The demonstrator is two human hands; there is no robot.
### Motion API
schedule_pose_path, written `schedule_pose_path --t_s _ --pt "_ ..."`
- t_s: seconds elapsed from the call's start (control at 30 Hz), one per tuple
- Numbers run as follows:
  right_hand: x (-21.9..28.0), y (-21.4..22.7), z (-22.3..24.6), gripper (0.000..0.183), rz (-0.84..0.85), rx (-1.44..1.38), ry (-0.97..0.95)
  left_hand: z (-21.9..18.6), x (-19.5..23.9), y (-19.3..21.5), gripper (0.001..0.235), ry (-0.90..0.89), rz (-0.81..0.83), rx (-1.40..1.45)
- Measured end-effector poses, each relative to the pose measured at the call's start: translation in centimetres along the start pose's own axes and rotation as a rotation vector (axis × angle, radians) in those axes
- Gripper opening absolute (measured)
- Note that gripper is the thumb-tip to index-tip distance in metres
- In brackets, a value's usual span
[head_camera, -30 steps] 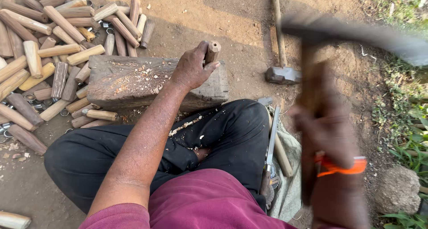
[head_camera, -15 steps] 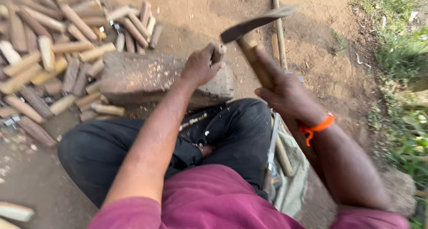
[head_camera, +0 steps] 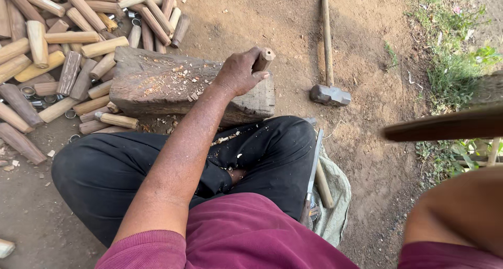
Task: The person shapes a wooden piece with a file and then uses a hammer and a small tool to drive a metal ring onto the end of another wooden handle.
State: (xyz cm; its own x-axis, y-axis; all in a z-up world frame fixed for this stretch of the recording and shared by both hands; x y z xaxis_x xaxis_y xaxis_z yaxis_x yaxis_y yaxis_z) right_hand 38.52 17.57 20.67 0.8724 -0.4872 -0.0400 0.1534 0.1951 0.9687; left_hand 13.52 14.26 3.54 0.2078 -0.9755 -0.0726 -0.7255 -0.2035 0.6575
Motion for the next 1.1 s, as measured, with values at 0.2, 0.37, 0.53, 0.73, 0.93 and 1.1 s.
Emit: schedule_pose_path --t_s 0.2,0.37,0.53,0.73,0.93,1.1 --pt "-1.4 -0.9 2.9 0.095 0.410 -0.207 -0.274 0.5 0.2 -1.5 0.038 0.019 0.054 0.017" --pt "2.1 -3.5 0.6 0.102 0.108 -0.514 -0.063 1.5 0.1 -0.9 0.039 0.070 0.019 0.113" --pt "4.9 -12.0 -0.6 0.104 0.280 -1.092 -0.346 2.5 2.1 1.2 0.051 0.264 -0.133 0.334" --pt "4.2 -17.4 -0.9 0.088 0.285 -0.754 -0.085 3.8 9.2 7.5 0.049 0.259 -0.273 -0.158" --pt "5.4 -20.3 -12.8 0.049 -0.172 -0.458 -0.586 4.3 12.8 6.4 0.034 0.344 -0.001 -0.599" --pt "9.9 -25.9 -21.0 0.045 -0.015 -0.280 -0.817 4.0 11.9 6.7 0.037 0.433 -0.023 -0.274"
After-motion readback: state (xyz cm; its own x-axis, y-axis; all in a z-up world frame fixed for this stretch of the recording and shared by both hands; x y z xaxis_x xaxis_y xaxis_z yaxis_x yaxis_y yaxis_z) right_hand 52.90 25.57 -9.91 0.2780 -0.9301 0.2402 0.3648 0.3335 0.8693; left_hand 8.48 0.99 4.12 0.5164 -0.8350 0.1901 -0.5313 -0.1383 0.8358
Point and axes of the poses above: each hand's wrist, its own x-axis away from the middle knuckle, its own y-axis out of the back of the hand, z = x × y, the point moved 2 cm from there along -x, towards the middle knuckle, and after that the axes turned 9 degrees about z, right-handed, at the moved point
